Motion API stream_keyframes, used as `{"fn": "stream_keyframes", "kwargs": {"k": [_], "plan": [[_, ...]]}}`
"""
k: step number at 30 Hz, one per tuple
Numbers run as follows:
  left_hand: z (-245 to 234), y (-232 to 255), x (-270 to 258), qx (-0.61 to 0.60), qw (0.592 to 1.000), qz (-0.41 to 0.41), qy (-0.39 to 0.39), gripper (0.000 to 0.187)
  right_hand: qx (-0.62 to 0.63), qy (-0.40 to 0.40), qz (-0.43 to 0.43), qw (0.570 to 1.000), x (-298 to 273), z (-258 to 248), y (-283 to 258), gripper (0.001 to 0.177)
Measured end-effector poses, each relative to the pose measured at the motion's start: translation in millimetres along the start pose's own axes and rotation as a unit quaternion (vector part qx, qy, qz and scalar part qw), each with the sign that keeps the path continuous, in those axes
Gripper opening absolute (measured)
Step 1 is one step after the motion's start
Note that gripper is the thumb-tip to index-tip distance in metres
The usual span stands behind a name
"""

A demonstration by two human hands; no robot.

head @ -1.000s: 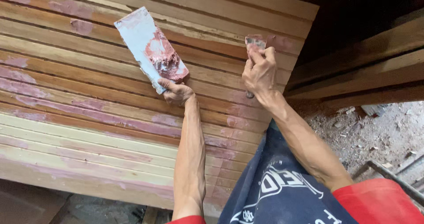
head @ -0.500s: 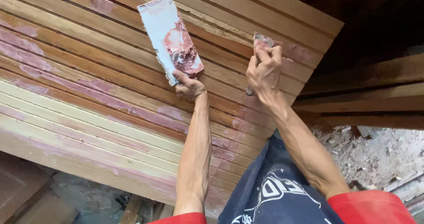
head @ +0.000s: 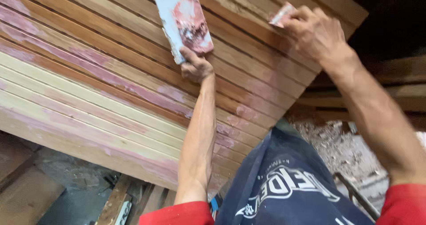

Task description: The person uses a putty knife to apply pink filler to the gaps between wooden slats on a large board. They repeatedly scoop filler from a larger trowel held in the left hand and spread it into the seams with the right hand.

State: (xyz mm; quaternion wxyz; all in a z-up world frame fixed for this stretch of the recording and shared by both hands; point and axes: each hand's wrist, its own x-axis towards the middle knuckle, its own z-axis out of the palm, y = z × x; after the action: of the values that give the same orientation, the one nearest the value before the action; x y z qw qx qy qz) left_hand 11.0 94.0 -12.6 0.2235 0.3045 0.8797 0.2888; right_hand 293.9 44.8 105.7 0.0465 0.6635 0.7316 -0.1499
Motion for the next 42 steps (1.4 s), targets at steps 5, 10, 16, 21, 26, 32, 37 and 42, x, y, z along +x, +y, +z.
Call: {"fn": "stream_keyframes", "kwargs": {"k": [5, 10, 16, 21, 26, 32, 37, 42], "plan": [[-1.5, 0.0, -1.8, -0.058, 0.997, 0.047, 0.001, 0.084, -0.075, -0.154, 0.03, 0.985, -12.0, -7.7, 5.3, 0.045], [-4.1, 2.0, -5.0, -0.077, 0.994, 0.081, 0.012, 0.082, -0.096, -0.144, 0.056, 0.983, -66.8, -5.2, 28.1, 0.053], [-1.1, 0.6, -2.2, -0.092, 0.99, 0.104, 0.023, 0.081, 0.077, -0.009, 0.1, 0.992, -93.9, 24.4, 25.3, 0.049], [-0.5, 0.7, -1.0, -0.024, 0.999, -0.011, -0.033, 0.086, 0.147, 0.042, 0.169, 0.974, -89.6, 63.0, -14.0, 0.042], [-2.0, -4.6, -2.9, -0.037, 0.993, 0.097, 0.047, 0.082, 0.158, 0.088, 0.197, 0.963, -99.2, 44.2, -21.6, 0.04], [4.9, -12.1, 2.3, -0.056, 0.992, 0.104, 0.045, 0.085, 0.213, 0.074, 0.195, 0.954, -67.1, 48.9, -21.1, 0.04], [2.5, -14.0, 5.0, -0.109, 0.993, 0.002, -0.038, 0.087, 0.279, 0.15, 0.227, 0.921, -45.9, 56.0, -49.3, 0.031], [-16.2, -6.4, 17.1, -0.321, 0.938, -0.026, -0.131, 0.082, 0.256, 0.252, 0.21, 0.909, 8.2, 82.1, -91.9, 0.034]]}}
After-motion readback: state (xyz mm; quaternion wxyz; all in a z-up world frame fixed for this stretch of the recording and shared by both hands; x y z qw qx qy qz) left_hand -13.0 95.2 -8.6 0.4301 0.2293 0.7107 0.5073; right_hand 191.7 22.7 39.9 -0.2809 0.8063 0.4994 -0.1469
